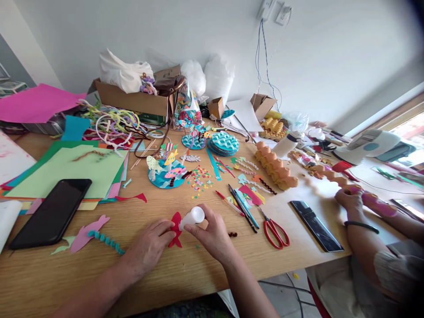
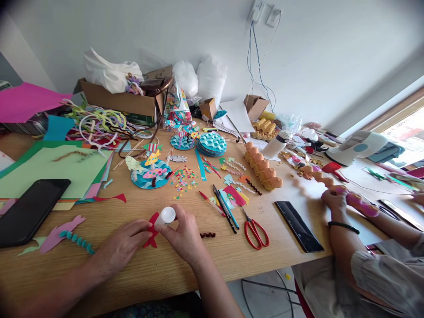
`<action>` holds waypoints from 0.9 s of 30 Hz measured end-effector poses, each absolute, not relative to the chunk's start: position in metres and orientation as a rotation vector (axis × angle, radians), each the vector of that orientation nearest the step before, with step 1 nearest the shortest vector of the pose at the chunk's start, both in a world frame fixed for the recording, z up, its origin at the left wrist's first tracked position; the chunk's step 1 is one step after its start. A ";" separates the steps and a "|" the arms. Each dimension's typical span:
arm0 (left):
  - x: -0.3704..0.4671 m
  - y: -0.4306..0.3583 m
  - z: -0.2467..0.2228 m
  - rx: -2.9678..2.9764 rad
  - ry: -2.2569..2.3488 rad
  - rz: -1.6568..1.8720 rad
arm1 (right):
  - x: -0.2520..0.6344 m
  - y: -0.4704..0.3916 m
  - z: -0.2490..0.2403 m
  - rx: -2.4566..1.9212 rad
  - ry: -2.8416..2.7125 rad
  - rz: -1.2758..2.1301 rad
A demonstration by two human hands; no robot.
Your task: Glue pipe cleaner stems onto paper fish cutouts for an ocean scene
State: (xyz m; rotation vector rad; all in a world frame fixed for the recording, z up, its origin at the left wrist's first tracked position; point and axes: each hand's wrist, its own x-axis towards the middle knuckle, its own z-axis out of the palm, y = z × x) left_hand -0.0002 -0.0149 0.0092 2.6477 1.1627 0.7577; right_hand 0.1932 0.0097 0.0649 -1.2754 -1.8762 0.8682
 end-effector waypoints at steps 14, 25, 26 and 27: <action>-0.002 -0.015 0.006 2.626 1.164 0.725 | 0.196 0.009 0.066 -1.305 -1.888 0.849; -0.002 -0.015 0.003 2.671 1.173 0.757 | 0.193 0.015 0.068 -1.297 -1.854 0.877; -0.002 -0.015 0.003 2.667 1.179 0.771 | 0.193 0.016 0.068 -1.297 -1.860 0.870; -0.002 -0.015 0.002 2.658 1.188 0.783 | 0.192 0.017 0.068 -1.296 -1.868 0.859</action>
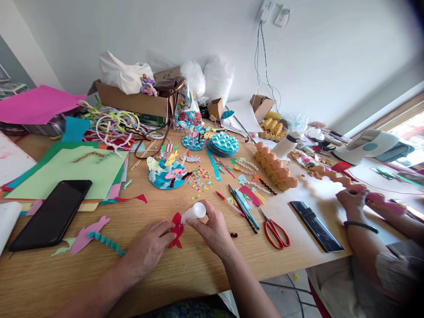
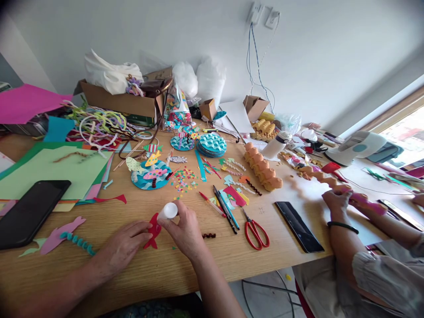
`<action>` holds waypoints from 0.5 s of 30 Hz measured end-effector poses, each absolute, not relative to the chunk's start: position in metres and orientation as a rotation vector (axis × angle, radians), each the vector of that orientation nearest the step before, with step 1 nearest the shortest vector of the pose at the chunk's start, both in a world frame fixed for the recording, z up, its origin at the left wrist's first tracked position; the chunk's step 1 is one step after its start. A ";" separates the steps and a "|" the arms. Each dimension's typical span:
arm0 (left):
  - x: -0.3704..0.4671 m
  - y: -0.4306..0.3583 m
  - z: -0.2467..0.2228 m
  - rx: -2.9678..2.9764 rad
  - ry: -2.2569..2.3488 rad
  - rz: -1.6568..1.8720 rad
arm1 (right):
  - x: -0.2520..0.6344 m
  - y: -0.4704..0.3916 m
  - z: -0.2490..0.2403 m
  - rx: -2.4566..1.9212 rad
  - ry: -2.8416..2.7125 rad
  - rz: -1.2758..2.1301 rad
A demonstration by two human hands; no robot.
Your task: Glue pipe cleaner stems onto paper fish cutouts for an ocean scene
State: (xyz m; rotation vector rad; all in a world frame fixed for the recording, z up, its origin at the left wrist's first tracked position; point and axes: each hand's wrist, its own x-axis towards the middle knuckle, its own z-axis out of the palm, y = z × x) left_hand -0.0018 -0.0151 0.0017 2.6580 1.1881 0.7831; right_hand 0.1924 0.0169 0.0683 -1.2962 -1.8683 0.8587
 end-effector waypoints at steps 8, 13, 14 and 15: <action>-0.003 -0.015 0.001 2.677 1.164 0.768 | 0.193 0.015 0.069 -1.300 -1.921 0.802; -0.002 -0.015 0.003 2.669 1.160 0.761 | 0.195 0.013 0.068 -1.283 -1.948 0.822; -0.002 -0.015 0.002 2.670 1.158 0.760 | 0.195 0.013 0.068 -1.293 -1.946 0.817; -0.002 -0.015 0.002 2.672 1.159 0.765 | 0.195 0.013 0.068 -1.305 -1.944 0.812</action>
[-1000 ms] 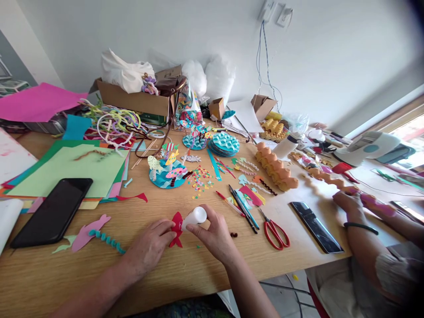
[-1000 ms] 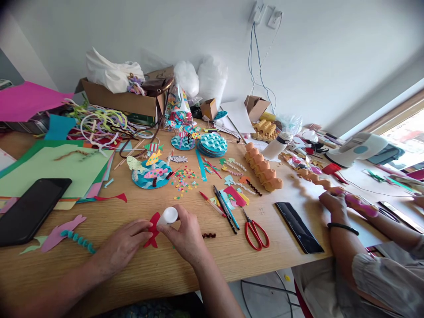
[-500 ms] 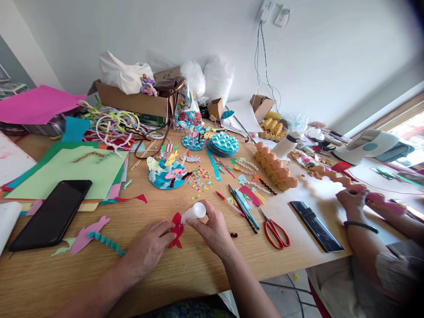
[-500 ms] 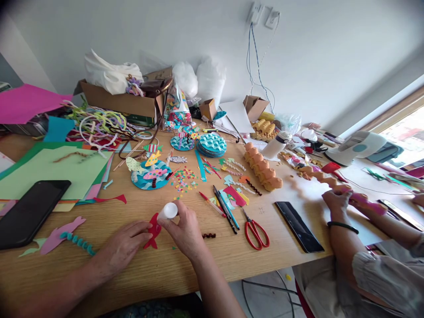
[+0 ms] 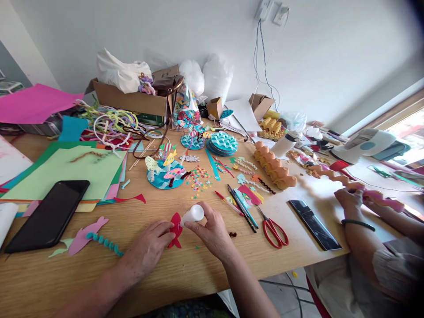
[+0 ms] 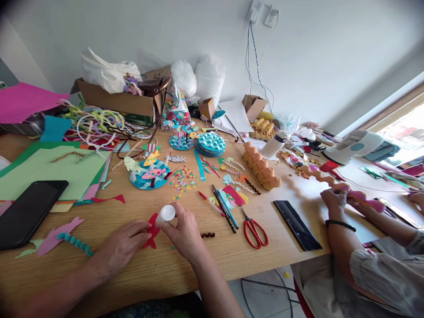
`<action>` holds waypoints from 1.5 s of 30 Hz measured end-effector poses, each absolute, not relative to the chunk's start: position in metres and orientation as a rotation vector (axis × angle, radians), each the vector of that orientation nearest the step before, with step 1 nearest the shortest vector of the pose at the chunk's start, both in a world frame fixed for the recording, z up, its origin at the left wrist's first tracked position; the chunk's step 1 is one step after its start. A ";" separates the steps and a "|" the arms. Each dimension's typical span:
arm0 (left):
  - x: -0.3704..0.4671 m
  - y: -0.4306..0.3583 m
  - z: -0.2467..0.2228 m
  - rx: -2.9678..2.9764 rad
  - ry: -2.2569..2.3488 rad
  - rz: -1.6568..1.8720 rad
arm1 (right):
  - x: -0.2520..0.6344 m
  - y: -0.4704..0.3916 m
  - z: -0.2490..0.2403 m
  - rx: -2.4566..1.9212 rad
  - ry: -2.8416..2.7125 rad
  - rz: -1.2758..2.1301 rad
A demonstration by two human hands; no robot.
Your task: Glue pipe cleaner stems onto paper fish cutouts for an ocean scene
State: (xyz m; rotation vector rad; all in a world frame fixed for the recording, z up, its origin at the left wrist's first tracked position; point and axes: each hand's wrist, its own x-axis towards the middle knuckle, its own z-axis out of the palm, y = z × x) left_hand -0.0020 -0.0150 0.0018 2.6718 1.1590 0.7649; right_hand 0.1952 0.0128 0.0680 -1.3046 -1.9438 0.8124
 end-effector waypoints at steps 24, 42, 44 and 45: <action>-0.001 -0.015 -0.001 2.665 1.170 0.879 | 0.187 0.017 0.067 -1.252 -1.890 0.832; -0.002 -0.015 0.001 2.668 1.151 0.825 | 0.193 0.012 0.067 -1.255 -1.938 0.834; -0.002 -0.015 0.001 2.643 1.144 0.817 | 0.193 0.011 0.068 -1.250 -1.929 0.849; -0.002 -0.015 0.001 2.633 1.143 0.813 | 0.193 0.011 0.068 -1.251 -1.920 0.848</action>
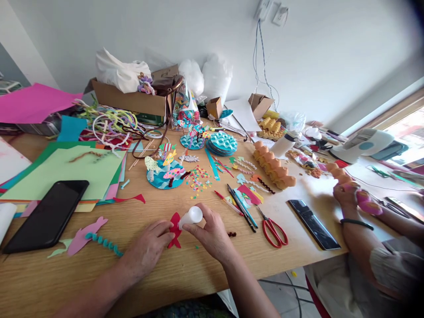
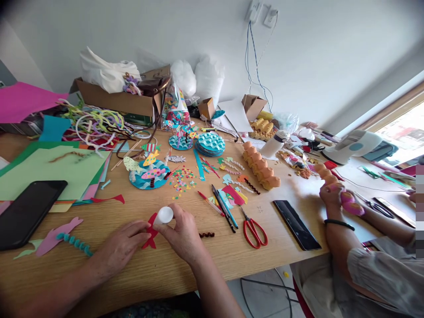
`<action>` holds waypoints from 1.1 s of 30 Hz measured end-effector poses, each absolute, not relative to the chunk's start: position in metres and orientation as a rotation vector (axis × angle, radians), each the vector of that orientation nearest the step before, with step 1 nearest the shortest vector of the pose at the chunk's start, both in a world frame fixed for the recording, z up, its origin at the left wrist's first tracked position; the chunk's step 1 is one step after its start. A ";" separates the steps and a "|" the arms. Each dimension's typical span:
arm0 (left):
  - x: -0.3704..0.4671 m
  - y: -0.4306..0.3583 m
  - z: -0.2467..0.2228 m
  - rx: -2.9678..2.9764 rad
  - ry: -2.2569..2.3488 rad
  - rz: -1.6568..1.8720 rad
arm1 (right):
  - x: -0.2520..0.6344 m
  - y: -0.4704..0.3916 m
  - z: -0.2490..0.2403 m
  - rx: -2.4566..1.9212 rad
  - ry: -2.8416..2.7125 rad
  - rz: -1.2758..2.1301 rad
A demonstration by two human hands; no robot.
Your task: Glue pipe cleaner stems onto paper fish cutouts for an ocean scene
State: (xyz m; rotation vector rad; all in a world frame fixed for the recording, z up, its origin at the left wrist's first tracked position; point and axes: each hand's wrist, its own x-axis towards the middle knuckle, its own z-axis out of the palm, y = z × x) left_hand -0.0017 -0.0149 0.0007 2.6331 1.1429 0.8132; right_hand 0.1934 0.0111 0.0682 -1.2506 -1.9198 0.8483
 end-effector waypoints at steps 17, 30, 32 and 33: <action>-0.001 -0.014 0.006 2.683 1.154 0.822 | 0.195 0.008 0.070 -1.273 -1.905 0.838; 0.000 -0.015 0.009 2.645 1.157 0.799 | 0.189 0.014 0.066 -1.269 -1.875 0.857; -0.001 -0.014 0.008 2.650 1.158 0.785 | 0.188 0.015 0.066 -1.262 -1.865 0.860; -0.001 -0.014 0.008 2.652 1.157 0.776 | 0.188 0.015 0.066 -1.262 -1.867 0.856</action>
